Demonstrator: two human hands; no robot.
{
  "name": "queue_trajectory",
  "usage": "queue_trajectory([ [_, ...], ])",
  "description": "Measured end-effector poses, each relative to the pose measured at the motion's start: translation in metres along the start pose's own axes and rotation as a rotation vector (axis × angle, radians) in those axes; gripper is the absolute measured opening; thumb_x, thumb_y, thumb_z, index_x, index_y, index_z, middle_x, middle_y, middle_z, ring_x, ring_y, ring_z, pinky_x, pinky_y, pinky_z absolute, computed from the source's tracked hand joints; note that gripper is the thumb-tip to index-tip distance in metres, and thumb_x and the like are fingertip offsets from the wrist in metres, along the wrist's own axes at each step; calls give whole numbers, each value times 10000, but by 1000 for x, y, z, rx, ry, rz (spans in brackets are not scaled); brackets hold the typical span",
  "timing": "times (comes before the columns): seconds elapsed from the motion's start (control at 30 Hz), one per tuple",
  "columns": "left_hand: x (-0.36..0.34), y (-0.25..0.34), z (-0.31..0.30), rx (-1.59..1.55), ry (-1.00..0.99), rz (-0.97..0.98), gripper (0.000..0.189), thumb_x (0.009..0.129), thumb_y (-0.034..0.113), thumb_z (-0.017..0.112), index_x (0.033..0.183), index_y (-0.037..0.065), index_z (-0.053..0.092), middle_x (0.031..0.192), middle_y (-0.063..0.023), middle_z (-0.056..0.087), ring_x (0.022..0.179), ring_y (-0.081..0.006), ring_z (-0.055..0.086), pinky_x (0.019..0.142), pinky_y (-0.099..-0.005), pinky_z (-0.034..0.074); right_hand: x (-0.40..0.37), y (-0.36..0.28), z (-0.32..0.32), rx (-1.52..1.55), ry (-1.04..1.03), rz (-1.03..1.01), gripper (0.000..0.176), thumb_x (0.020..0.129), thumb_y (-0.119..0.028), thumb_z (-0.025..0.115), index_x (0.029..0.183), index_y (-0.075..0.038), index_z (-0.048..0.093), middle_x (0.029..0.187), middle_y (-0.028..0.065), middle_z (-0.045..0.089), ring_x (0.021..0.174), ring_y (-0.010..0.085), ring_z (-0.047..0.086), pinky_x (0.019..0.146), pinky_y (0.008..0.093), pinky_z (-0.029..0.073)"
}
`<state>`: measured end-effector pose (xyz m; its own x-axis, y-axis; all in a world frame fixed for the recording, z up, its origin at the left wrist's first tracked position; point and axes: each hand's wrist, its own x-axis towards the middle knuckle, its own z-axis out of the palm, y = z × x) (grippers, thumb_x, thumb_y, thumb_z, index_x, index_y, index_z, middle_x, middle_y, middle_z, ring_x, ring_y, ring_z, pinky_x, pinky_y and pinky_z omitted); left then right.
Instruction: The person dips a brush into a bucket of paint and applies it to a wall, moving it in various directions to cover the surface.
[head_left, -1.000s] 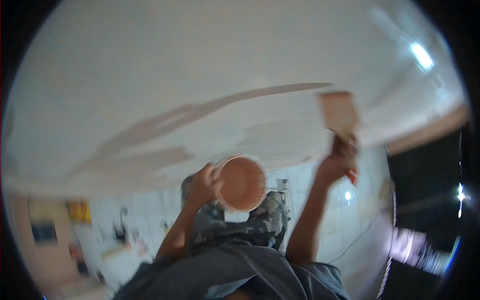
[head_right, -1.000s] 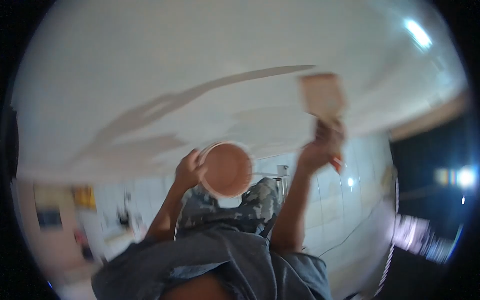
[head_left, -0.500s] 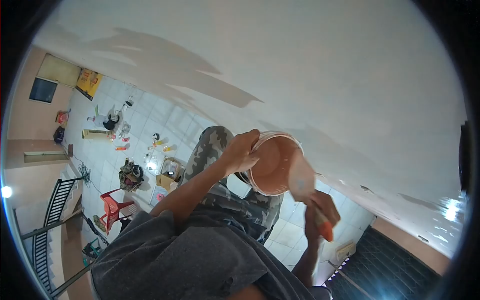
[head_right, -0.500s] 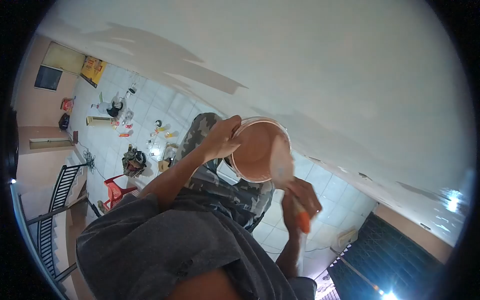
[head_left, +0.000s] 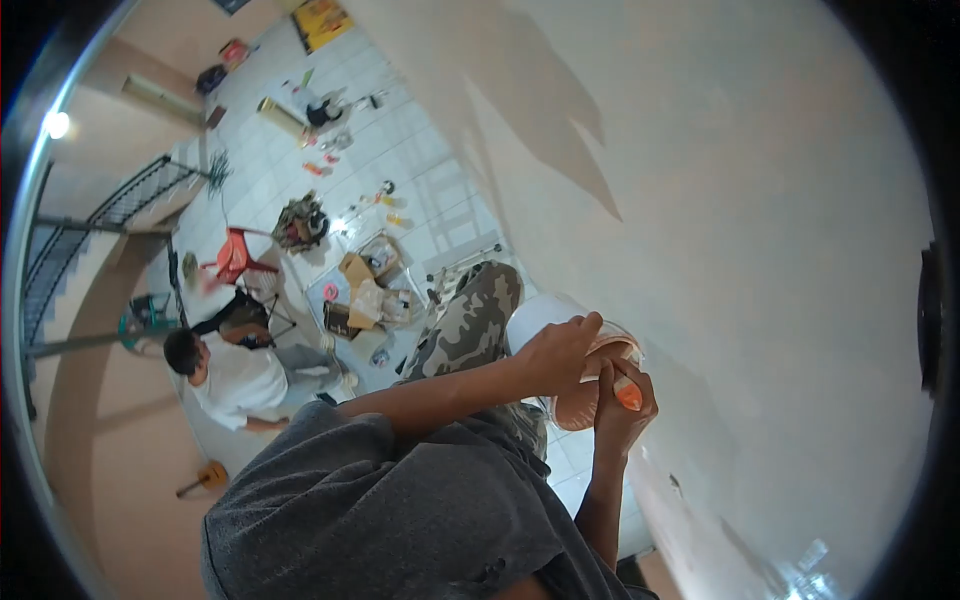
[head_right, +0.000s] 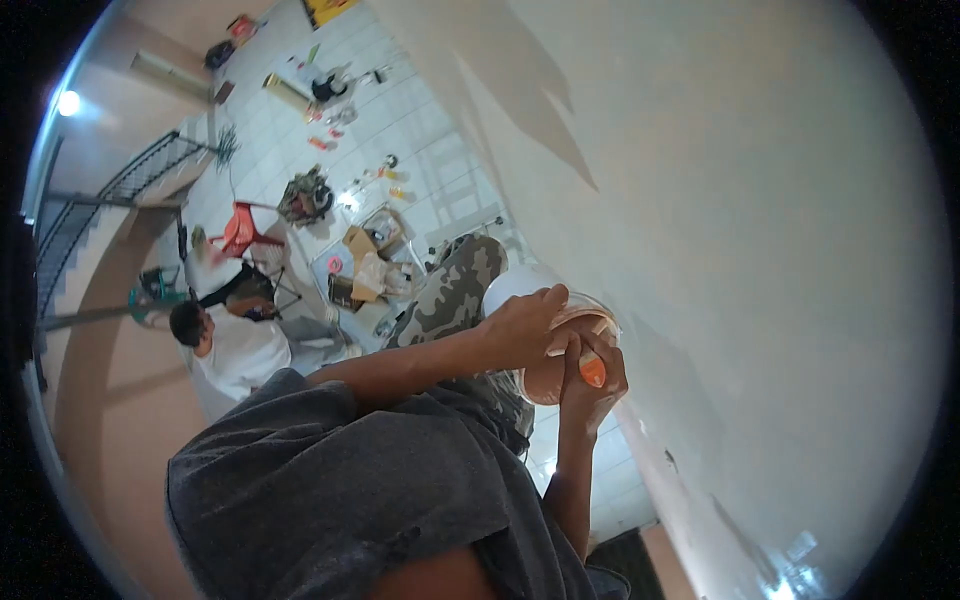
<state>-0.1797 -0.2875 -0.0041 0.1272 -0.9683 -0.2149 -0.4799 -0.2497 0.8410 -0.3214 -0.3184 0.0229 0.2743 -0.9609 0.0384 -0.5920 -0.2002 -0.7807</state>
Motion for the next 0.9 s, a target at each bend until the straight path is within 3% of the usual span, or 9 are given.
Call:
queue_trajectory([
  [0.03, -1, 4, 0, -53, 8, -62, 336, 809, 171, 638, 1032, 7, 448, 956, -241, 576, 866, -424, 601, 726, -469, 492, 4, 0, 2, -1, -29, -16, 147, 762, -42, 725, 901, -23, 682, 830, 125, 665, 720, 220, 650, 646, 322, 501],
  [0.13, -10, 25, -19, -45, 59, -41, 396, 785, 138, 634, 1112, -1, 460, 992, -231, 577, 877, -418, 605, 742, -461, 502, 9, -15, 8, 38, -20, -145, 143, 787, -83, 718, 914, -28, 683, 809, 122, 683, 691, 215, 652, 649, 320, 500],
  [0.23, -18, 24, -17, -45, 49, -38, 453, 763, 102, 624, 1177, 5, 465, 1042, -218, 571, 886, -408, 610, 770, -455, 507, 6, -18, 13, -9, -53, -56, 139, 824, -133, 692, 901, -19, 671, 865, 115, 688, 732, 209, 652, 668, 320, 496],
  [0.3, -23, 25, -20, -66, 50, -50, 457, 757, 97, 628, 1180, 18, 473, 1058, -208, 568, 890, -401, 613, 779, -455, 506, 3, -19, 15, 3, -83, -35, 125, 813, -127, 693, 858, -26, 635, 936, 141, 638, 891, 303, 610, 787, 403, 468],
  [0.53, -42, 29, -27, -75, 71, -89, 505, 724, 93, 663, 1196, 91, 483, 1070, -163, 571, 879, -377, 624, 761, -442, 510, -4, -28, 22, 6, -89, -23, 167, 786, -147, 712, 780, -42, 582, 849, 109, 613, 809, 297, 574, 784, 410, 404],
  [0.63, -49, 28, -28, -92, 125, -94, 470, 752, 119, 647, 1192, 107, 482, 1042, -163, 571, 852, -378, 627, 741, -446, 508, -2, -30, 23, 44, -91, -88, 197, 749, -147, 738, 769, -47, 569, 804, 99, 601, 802, 289, 566, 788, 406, 400],
  [0.7, -52, 30, -28, -70, 133, -136, 442, 766, 135, 637, 1180, 108, 483, 1019, -164, 569, 839, -377, 628, 731, -446, 508, -4, -27, 21, -51, -107, -287, 222, 718, -120, 751, 756, -48, 545, 773, 96, 591, 787, 274, 567, 771, 399, 405],
  [0.83, -57, 33, -25, -63, 164, -165, 372, 794, 172, 617, 1132, 104, 477, 967, -168, 555, 810, -380, 628, 694, -453, 506, -8, -39, 14, 57, -203, -259, 175, 728, -27, 704, 806, -19, 548, 820, 104, 589, 800, 277, 553, 766, 381, 425],
  [0.9, -61, 37, -26, -53, 164, -168, 369, 791, 170, 619, 1120, 101, 468, 967, -164, 549, 797, -381, 629, 676, -455, 507, -9, -37, 13, -36, -164, -368, 182, 717, -10, 706, 810, -23, 549, 836, 110, 593, 837, 276, 553, 787, 382, 421],
])
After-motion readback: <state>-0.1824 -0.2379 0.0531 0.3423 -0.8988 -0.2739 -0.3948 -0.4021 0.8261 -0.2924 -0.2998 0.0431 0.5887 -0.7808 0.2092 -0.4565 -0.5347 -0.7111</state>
